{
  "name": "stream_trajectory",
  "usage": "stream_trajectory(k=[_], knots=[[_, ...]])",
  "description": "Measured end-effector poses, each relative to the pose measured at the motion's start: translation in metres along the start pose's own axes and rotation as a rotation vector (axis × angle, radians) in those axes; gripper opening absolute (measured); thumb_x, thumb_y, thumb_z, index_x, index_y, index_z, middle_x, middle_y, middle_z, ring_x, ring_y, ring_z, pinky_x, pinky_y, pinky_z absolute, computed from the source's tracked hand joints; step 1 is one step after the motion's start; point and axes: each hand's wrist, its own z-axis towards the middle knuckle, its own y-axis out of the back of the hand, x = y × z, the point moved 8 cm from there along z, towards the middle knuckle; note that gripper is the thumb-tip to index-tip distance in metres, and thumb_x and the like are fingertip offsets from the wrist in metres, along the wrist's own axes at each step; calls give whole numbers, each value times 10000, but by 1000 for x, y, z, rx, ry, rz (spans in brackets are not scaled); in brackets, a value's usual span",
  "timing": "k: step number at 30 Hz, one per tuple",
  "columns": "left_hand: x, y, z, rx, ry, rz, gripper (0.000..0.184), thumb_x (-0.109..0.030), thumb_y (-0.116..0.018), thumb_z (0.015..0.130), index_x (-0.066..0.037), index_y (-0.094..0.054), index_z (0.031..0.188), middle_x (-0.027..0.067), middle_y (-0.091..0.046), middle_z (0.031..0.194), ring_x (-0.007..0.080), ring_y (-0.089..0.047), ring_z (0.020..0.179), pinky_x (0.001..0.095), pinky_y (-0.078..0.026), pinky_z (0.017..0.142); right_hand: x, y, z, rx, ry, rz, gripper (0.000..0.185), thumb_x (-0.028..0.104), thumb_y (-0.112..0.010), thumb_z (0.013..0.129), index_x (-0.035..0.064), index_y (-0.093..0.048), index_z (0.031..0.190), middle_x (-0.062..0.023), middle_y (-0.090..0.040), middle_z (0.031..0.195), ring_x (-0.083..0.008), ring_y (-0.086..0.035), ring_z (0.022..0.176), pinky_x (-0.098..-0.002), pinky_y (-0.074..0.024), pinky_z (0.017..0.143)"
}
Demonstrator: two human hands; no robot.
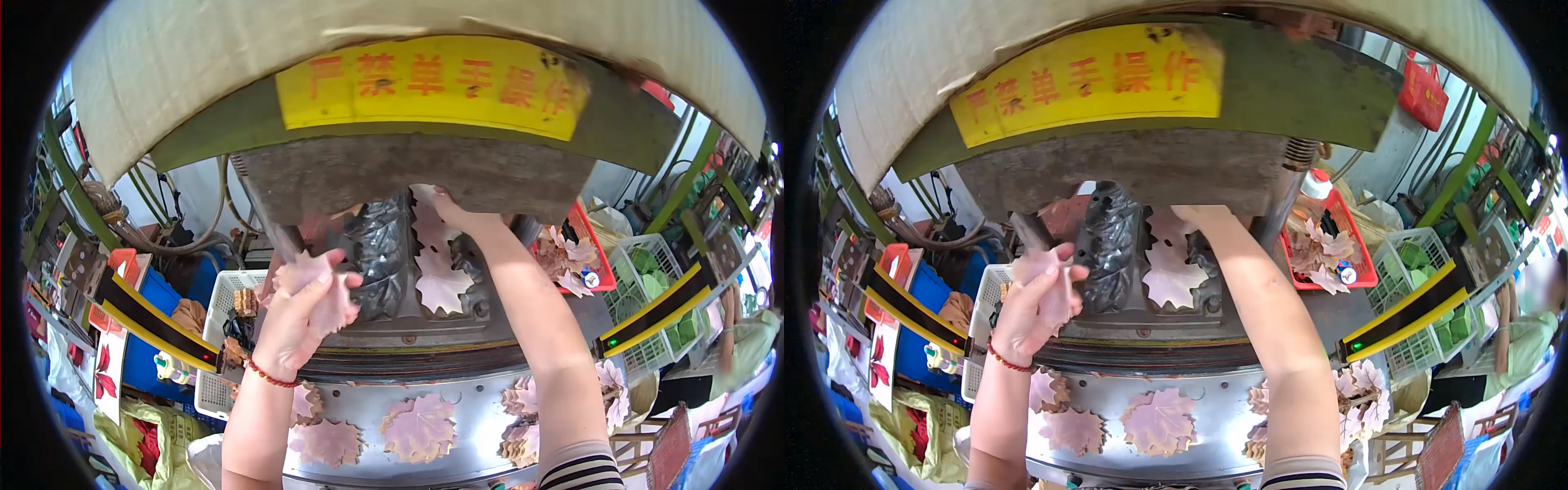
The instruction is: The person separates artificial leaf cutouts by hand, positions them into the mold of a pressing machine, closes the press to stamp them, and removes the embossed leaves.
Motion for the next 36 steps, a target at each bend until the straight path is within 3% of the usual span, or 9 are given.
stream_trajectory(k=[4,7,11,14,18,21,28,32,36], knots=[[-4,14,18,4,-20,108,390,-116,-612,908,-16,-484,1263,130,-641,979,212,-653,735,300,-547,635,12,-4,16,43,86,24,468,394,-534,885,153,-545,1286,-116,-526,1344,-260,-457,1256,-374,-345,1052],[-22,37,35,-187,-190,476,294,-69,-637,889,9,-549,1158,76,-644,936,130,-628,769,260,-523,631,51,13,18,40,235,103,497,416,-546,881,156,-526,1305,-114,-504,1367,-257,-438,1271,-363,-328,1065],[-25,32,45,-185,-216,486,174,-59,-674,866,16,-587,997,38,-648,849,73,-595,738,219,-476,578,116,10,-12,546,96,227,497,463,-606,850,116,-609,1205,-120,-593,1254,-283,-522,1182,-383,-384,1015],[-24,34,45,-196,-134,529,125,-75,-641,890,7,-589,969,46,-648,824,89,-610,752,242,-485,603,145,13,-4,493,274,297,431,456,-629,843,111,-654,1101,-102,-626,1175,-256,-555,1123,-368,-407,978],[-16,56,43,-289,-160,25,167,-58,-498,938,3,-547,1085,88,-648,851,164,-642,754,300,-528,682,100,13,76,318,184,73,409,446,-628,845,105,-657,1070,-101,-631,1154,-260,-561,1108,-371,-414,967],[-11,56,44,-227,-159,0,226,-17,-474,936,-3,-517,1158,94,-650,872,180,-645,761,310,-538,701,75,0,93,244,153,-73,394,439,-627,846,101,-658,1047,-100,-635,1138,-263,-565,1097,-373,-419,958],[-10,68,47,-215,-254,146,185,-99,-601,927,-12,-577,1088,56,-652,813,126,-622,656,248,-500,542,62,-4,67,180,174,-36,363,421,-625,849,90,-662,994,-97,-644,1102,-270,-575,1072,-378,-430,939],[-18,55,47,-230,-223,234,182,-121,-647,905,-13,-591,1041,31,-635,770,93,-589,581,223,-450,470,91,17,47,369,196,215,349,412,-624,851,84,-665,963,-95,-649,1081,-274,-581,1057,-382,-436,928],[-16,38,50,-215,-297,265,184,-113,-665,891,-10,-589,1024,17,-612,740,86,-573,558,219,-439,468,145,9,3,361,494,179,336,402,-623,852,78,-667,933,-94,-655,1059,-278,-587,1042,-385,-443,916]])
